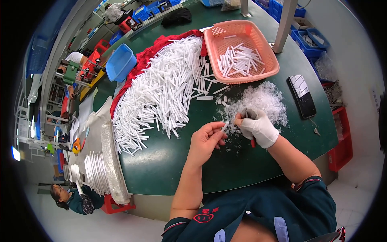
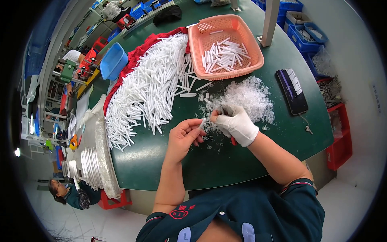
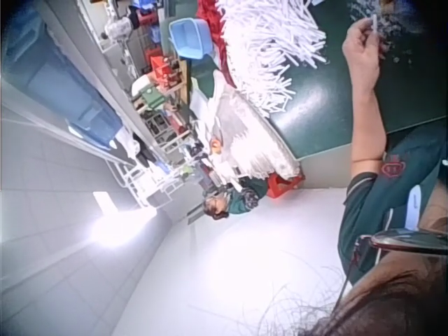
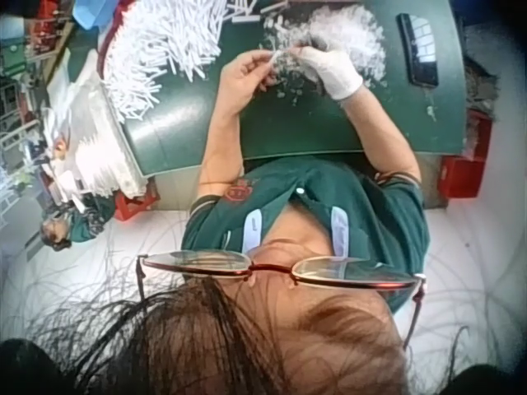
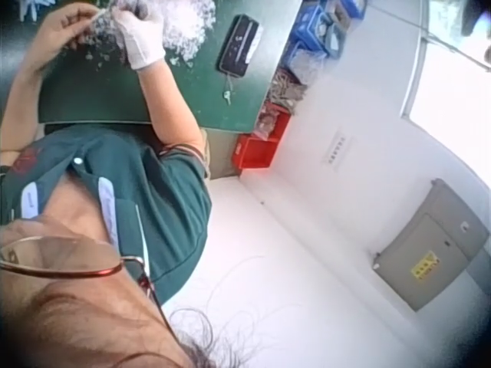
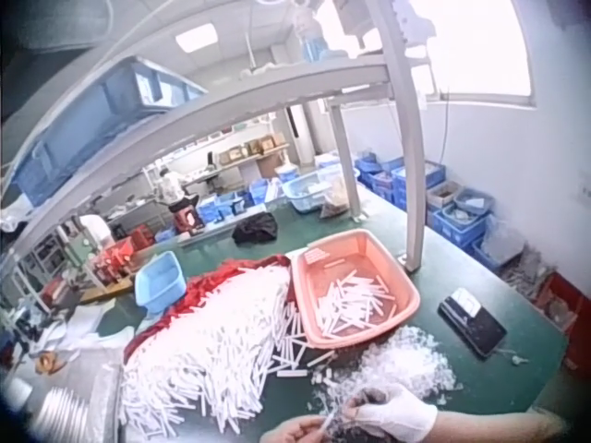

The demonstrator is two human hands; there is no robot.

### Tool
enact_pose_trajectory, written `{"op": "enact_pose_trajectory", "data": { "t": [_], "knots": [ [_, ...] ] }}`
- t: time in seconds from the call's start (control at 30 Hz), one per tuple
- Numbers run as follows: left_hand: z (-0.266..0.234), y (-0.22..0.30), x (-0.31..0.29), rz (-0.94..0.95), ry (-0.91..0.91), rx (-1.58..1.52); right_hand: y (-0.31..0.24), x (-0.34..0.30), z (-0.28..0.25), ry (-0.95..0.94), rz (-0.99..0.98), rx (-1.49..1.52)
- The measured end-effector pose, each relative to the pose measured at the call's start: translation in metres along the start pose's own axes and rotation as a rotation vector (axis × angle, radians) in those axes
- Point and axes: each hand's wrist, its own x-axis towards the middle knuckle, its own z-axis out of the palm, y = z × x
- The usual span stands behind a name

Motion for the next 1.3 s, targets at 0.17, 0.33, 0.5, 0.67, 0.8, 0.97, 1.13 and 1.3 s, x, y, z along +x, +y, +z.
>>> {"op": "enact_pose_trajectory", "data": {
  "t": [0.17, 0.33, 0.5, 0.67, 0.8, 0.97, 1.13, 1.3],
  "knots": [
    [-0.006, 0.001, 0.0, 0.01, -0.009, -0.049, -0.005, 0.005, -0.015, 0.131, -0.132, 0.247],
    [-0.001, 0.004, 0.0, 0.004, 0.014, -0.221, -0.009, -0.001, -0.005, 0.139, 0.017, 0.048],
    [0.002, 0.004, 0.0, 0.028, -0.031, -0.245, 0.004, -0.001, 0.014, 0.026, -0.053, -0.106],
    [0.017, 0.003, 0.001, -0.002, -0.078, -0.315, 0.024, 0.004, 0.015, 0.045, -0.176, -0.088],
    [0.021, -0.002, 0.001, -0.052, -0.119, -0.519, 0.027, 0.001, 0.016, 0.019, -0.218, 0.045],
    [0.018, -0.011, 0.002, 0.003, -0.331, -0.857, 0.015, -0.006, 0.02, -0.041, -0.149, 0.26],
    [0.014, -0.005, 0.001, 0.013, -0.278, -0.837, 0.01, -0.002, 0.006, 0.14, -0.162, 0.214],
    [0.012, -0.006, 0.001, 0.016, -0.235, -0.783, 0.003, 0.001, -0.004, 0.18, -0.172, 0.072]
  ]
}}
